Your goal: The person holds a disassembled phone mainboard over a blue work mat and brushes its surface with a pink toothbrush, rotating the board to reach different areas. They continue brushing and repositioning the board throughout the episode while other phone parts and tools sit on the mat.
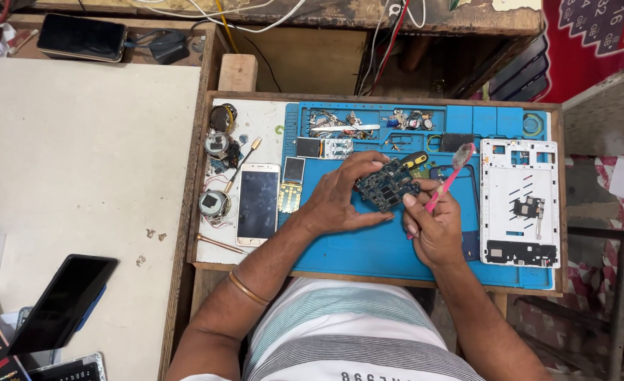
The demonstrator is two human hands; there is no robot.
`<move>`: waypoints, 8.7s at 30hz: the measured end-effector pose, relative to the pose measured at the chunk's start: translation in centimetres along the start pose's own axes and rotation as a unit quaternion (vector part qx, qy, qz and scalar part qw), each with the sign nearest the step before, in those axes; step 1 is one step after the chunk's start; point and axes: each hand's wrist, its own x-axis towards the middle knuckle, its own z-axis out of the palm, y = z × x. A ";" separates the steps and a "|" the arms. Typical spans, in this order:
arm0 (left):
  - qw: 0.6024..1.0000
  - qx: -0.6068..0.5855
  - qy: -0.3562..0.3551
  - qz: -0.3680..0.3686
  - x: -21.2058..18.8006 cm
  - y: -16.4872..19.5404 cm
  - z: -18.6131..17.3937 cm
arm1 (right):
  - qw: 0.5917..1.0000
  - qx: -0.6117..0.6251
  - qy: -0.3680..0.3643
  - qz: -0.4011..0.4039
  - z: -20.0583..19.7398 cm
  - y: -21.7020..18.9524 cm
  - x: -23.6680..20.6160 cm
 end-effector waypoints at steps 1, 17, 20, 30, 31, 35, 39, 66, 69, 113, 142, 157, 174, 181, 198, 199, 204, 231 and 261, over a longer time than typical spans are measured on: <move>1.000 0.002 -0.003 -0.004 0.0 0.0 0.0 | 1.000 -0.005 -0.004 0.000 -0.1 0.0 0.0; 0.999 0.010 -0.019 -0.030 0.3 -0.6 0.0 | 1.000 -0.013 -0.016 -0.007 -1.2 0.5 0.3; 0.998 0.007 -0.028 -0.053 0.2 -0.8 0.2 | 1.000 -0.017 -0.007 -0.004 -1.2 0.5 0.5; 0.999 0.033 0.030 -0.003 0.2 -1.9 0.9 | 0.999 0.012 -0.005 -0.040 -1.7 0.3 0.7; 0.999 0.033 0.028 -0.002 0.2 -2.0 0.9 | 0.999 0.011 -0.008 -0.043 -1.7 0.3 0.8; 0.999 0.026 0.022 -0.006 0.2 -1.9 0.9 | 0.999 0.008 -0.008 -0.043 -1.8 0.4 0.8; 0.999 0.029 0.016 -0.014 0.3 -1.9 0.9 | 0.999 -0.001 -0.008 -0.043 -1.8 0.4 0.9; 0.999 0.027 0.003 -0.022 1.3 -0.8 0.9 | 1.000 -0.009 0.011 -0.025 -2.1 -0.3 1.0; 0.999 0.022 0.003 -0.028 1.1 -0.9 1.1 | 1.000 -0.007 0.010 -0.026 -2.5 -0.1 1.0; 0.986 -0.061 -0.063 -0.140 1.6 -0.6 1.1 | 0.999 -0.037 -0.003 -0.021 -2.7 -0.3 1.0; 0.988 -0.050 -0.037 -0.142 1.4 -0.8 1.4 | 1.000 -0.027 -0.005 -0.010 -2.7 -0.4 0.9; 0.981 -0.073 -0.040 -0.174 1.5 -0.9 1.4 | 0.999 -0.031 0.011 -0.021 -3.1 0.0 1.0; 0.988 -0.090 -0.036 -0.124 1.1 -1.5 1.7 | 0.999 -0.034 -0.002 -0.025 -2.9 -0.2 0.8; 0.983 -0.109 -0.045 -0.141 1.1 -1.3 1.6 | 0.999 -0.032 -0.011 -0.030 -2.5 -0.4 0.8; 0.978 -0.137 -0.053 -0.146 1.5 -0.9 1.5 | 0.999 -0.040 -0.013 -0.028 -2.6 -0.5 0.7; 0.978 -0.135 -0.054 -0.150 1.5 -1.0 1.5 | 0.999 -0.042 -0.014 -0.028 -2.5 -0.5 0.7; 0.979 -0.136 -0.048 -0.145 1.3 -1.1 1.6 | 0.998 -0.048 -0.014 -0.026 -2.0 -0.8 0.7; 0.978 -0.138 -0.070 -0.138 1.7 -0.4 1.4 | 0.998 -0.056 -0.019 -0.014 -1.8 -1.2 0.8; 0.981 -0.076 -0.033 -0.175 1.4 -1.2 2.0 | 0.999 -0.038 -0.005 -0.034 -1.6 -1.5 0.8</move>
